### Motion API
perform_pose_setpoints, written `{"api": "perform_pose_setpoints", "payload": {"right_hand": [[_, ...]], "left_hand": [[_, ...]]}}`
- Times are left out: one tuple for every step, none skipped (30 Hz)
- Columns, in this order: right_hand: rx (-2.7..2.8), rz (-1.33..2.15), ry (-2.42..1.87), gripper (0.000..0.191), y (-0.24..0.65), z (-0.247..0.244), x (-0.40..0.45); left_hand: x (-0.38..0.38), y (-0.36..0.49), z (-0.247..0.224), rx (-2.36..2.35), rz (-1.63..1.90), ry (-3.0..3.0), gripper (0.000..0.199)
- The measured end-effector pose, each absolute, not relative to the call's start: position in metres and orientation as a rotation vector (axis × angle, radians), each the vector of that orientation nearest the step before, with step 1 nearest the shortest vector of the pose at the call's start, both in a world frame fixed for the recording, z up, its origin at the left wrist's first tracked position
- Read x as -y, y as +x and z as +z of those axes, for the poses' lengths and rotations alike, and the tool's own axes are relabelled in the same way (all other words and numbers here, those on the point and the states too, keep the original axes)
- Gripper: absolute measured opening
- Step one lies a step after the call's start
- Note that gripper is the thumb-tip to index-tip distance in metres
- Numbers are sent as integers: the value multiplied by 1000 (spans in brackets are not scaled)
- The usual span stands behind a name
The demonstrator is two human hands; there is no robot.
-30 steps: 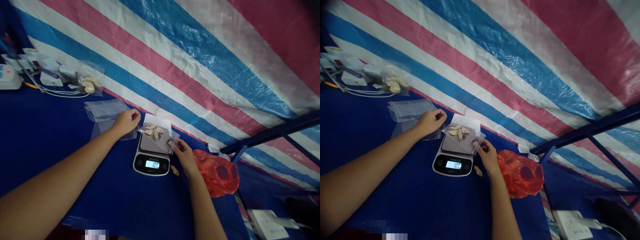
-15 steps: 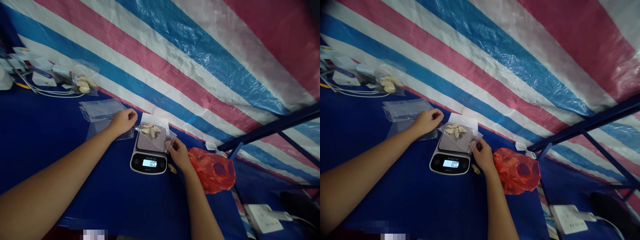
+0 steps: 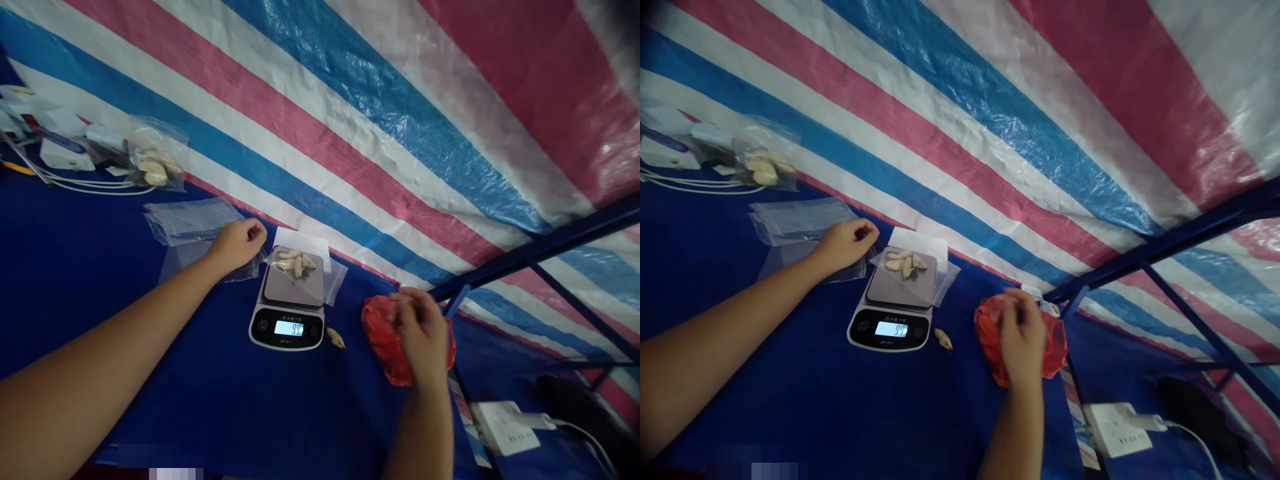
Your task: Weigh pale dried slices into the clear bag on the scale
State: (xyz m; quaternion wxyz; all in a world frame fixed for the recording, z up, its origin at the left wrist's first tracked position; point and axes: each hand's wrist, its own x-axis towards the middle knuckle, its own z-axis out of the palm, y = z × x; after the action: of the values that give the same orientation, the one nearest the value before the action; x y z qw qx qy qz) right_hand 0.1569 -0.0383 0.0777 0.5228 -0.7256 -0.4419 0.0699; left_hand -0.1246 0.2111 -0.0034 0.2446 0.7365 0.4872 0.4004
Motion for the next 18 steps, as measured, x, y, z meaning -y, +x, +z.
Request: {"api": "perform_pose_setpoints", "payload": {"right_hand": [[933, -109, -1779, 31, 169, 85, 61], [778, -320, -1807, 34, 183, 90, 84], [617, -483, -1850, 37, 199, 94, 105], [555, -503, -1993, 38, 214, 97, 121], [582, -456, -2170, 36, 229, 98, 131], [602, -419, -2243, 28, 241, 99, 135], [662, -318, -2327, 21, 251, 99, 131], [799, -66, -2435, 21, 257, 99, 122], [955, 156, -2438, 23, 260, 98, 109], [1077, 285, -2386, 29, 260, 97, 94], [1149, 339, -2336, 34, 259, 97, 78], [1189, 332, -2283, 38, 256, 98, 65], [1199, 297, -2251, 41, 254, 99, 54], [1196, 264, -2239, 43, 251, 100, 46], [1195, 249, -2234, 44, 248, 102, 40], [1198, 260, -2231, 45, 245, 104, 37], [1208, 291, -2222, 45, 242, 106, 35], [1222, 330, -2206, 44, 237, 107, 34]], "left_hand": [[-211, -125, -3, -1334, 1091, 2007, 20], [-211, -125, -3, -1335, 1093, 2003, 20], [-211, -125, -3, -1334, 1097, 1997, 20], [-211, -125, -3, -1331, 1100, 1993, 20], [-211, -124, -3, -1324, 1099, 1993, 20], [-211, -124, -3, -1314, 1094, 1996, 20], [-211, -124, -3, -1302, 1089, 2001, 20], [-210, -124, -3, -1292, 1084, 2005, 20], [-210, -124, -3, -1286, 1082, 2007, 20], [-209, -124, -2, -1284, 1085, 2006, 20], [-209, -124, -2, -1289, 1089, 2002, 20], [-208, -124, -1, -1297, 1093, 1997, 20], [-208, -124, -1, -1303, 1094, 1996, 20], [-208, -124, 0, -1304, 1091, 1997, 20], [-208, -124, 0, -1302, 1089, 1999, 20], [-208, -124, 0, -1296, 1088, 2003, 20], [-208, -124, 0, -1291, 1086, 2005, 20], [-209, -124, -1, -1289, 1084, 2008, 20]]}}
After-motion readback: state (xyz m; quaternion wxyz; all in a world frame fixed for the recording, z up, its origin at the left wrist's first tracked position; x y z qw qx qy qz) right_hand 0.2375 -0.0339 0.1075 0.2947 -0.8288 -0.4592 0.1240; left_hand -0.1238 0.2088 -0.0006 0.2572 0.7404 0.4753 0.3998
